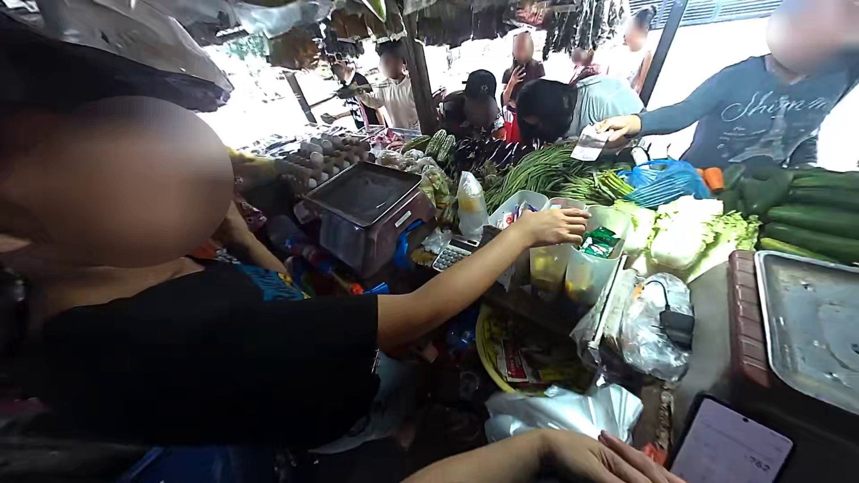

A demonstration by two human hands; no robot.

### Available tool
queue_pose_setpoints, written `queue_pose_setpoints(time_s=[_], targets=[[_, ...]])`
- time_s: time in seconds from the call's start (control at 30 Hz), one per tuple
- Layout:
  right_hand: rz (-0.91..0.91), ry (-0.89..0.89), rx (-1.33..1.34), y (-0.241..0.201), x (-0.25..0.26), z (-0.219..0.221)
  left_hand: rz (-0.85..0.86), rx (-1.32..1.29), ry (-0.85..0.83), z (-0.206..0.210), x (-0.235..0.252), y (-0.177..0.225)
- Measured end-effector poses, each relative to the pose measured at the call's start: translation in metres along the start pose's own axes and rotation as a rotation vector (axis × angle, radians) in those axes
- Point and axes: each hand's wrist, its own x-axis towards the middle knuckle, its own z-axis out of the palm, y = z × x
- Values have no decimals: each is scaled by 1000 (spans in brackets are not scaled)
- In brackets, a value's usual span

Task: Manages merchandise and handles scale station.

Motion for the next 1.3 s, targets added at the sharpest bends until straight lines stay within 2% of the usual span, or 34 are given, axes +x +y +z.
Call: queue_pose_setpoints(time_s=[0.03, 0.07, 0.1, 0.13, 0.17, 0.2, 0.23, 0.27, 0.4, 0.6, 0.73, 0.8, 0.9, 1.07, 1.13, 1.2, 1.3], targets=[[219, -25, -55, -54, 8, 0, -4, -68, 28, -2, 1, -3], [380, -58, -71, -82, 13, -2, 5, -129, 47, -3, 2, -6], [465, -95, -63, -82, 15, -7, 17, -185, 52, -5, 4, -10], [403, -131, -12, -43, 9, -14, 41, -242, 32, -6, 6, -15], [-103, -21, 40, 57, -7, -9, 87, -306, -24, -9, 9, -21], [-203, -39, 57, 113, -9, -13, 156, -384, -123, -12, 13, -24], [-167, -51, 55, 138, -11, -17, 191, -441, -173, -13, 16, -25], [-129, -43, 55, 145, -11, -19, 209, -480, -197, -12, 18, -24], [-99, -2, 38, 143, -7, -17, 209, -519, -219, -12, 21, -20], [-19, 30, 25, 130, -5, -15, 168, -776, -291, -18, 28, -39], [-8, 42, -50, 139, -7, -17, 160, -786, -194, -16, 30, -43], [-9, 36, -74, 139, -6, -18, 199, -793, -264, -20, 34, -48], [16, 42, -138, 135, -7, -18, 162, -737, -145, -12, 31, -35], [-52, 69, -127, 145, -6, -12, 160, -755, -194, -17, 35, -42], [-50, 47, -137, 143, -5, -11, 194, -805, -290, -25, 39, -60], [-54, 64, -207, 140, -6, -11, 218, -831, -339, -29, 41, -72], [-114, 100, -354, 137, -9, -9, 238, -795, -334, -22, 33, -62]])
